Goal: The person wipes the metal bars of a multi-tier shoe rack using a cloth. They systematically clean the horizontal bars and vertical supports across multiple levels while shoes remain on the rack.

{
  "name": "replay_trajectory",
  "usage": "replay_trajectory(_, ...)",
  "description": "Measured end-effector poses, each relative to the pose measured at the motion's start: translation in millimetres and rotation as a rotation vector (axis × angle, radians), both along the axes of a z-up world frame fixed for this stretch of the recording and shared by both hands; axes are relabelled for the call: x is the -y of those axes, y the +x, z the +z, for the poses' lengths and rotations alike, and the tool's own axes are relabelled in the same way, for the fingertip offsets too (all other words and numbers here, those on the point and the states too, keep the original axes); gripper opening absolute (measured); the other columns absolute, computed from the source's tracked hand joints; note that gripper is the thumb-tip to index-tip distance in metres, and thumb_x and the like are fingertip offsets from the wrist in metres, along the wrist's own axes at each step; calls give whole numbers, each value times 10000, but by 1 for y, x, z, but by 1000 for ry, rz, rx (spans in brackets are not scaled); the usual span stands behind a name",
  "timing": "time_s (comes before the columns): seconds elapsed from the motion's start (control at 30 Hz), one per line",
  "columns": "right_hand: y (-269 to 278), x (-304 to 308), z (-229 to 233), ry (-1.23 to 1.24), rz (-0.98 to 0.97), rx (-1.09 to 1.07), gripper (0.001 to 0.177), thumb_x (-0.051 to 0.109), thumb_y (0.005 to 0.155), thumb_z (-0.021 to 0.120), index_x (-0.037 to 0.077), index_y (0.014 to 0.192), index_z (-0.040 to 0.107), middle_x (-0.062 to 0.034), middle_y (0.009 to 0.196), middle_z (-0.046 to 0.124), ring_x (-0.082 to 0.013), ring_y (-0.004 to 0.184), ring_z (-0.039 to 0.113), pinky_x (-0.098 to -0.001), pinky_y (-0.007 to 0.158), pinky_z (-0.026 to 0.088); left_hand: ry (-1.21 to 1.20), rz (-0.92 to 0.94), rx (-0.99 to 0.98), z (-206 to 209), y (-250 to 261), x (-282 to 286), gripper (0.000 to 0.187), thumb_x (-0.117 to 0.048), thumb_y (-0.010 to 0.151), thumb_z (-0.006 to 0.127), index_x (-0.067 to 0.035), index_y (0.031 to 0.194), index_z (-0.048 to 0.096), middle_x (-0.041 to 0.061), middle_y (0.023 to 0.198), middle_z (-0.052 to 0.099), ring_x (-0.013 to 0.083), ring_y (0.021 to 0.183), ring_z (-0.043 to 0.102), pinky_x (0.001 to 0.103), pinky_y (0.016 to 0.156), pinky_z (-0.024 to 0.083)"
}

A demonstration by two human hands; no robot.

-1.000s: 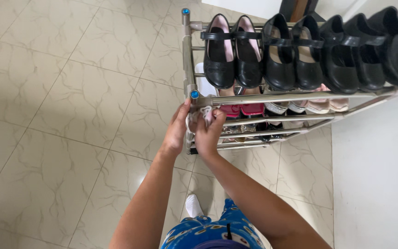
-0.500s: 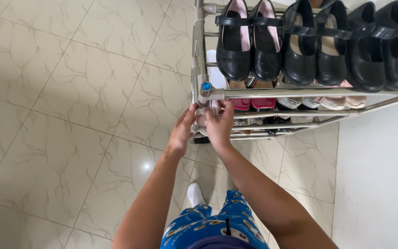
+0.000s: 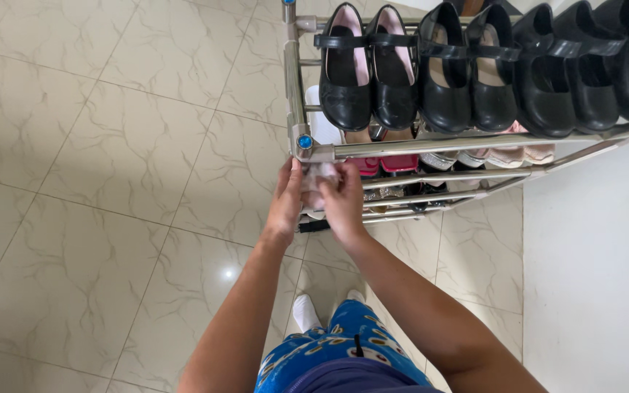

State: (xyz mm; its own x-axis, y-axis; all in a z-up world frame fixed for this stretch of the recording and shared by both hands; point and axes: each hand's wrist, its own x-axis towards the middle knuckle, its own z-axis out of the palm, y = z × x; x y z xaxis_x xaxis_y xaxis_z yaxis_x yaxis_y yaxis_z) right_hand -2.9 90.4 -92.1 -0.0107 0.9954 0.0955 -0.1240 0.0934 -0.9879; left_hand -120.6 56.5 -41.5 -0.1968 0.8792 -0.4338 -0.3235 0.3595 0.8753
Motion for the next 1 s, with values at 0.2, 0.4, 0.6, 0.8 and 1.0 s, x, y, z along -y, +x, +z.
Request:
replay_trajectory(0.2,47,-50,1,-395,-78,-686,160,-26,965,592,-20,1095,498,-188,1123,642,-298,1033,686,-436,945,589,-24,45,-10,6,7,1,881,-703,907,416,-133,1575,346,86,1597,433,252,1489,336,480,1159,267)
replay_trajectory(0.4,104,-69,-10,-482,145,-826,257,18,967,502,-49,1203,581,-153,1213,652,-261,1128,658,-398,1024,530,46,267,22,-16,29,-6,905,-698,916,460,-52,1547,391,101,1589,458,242,1487,376,422,1177,282)
replay_trajectory(0.6,248,-124,-54,-515,-9,-956,264,63,1015,500,-51,1246,552,-162,1225,639,-283,1183,635,-422,1058,533,140,653,118,-33,74,-23,902,-690,949,450,1,1528,413,138,1566,482,265,1460,430,406,1179,320)
replay_trajectory(0.8,386,-161,-59,-515,-250,-1019,247,73,990,517,-36,1209,556,-169,1161,662,-296,1132,661,-411,976,579,-138,741,214,-49,158,-50,853,-681,936,460,-83,1538,369,75,1511,465,241,1371,461,404,1115,371)
replay_trajectory(1.0,315,-130,-63,-633,172,-923,220,97,1018,543,-46,1181,573,-149,1141,661,-236,1061,654,-367,965,560,-10,544,252,-14,250,-73,693,-643,976,431,-116,1414,531,138,1323,520,237,1108,462,381,877,400)
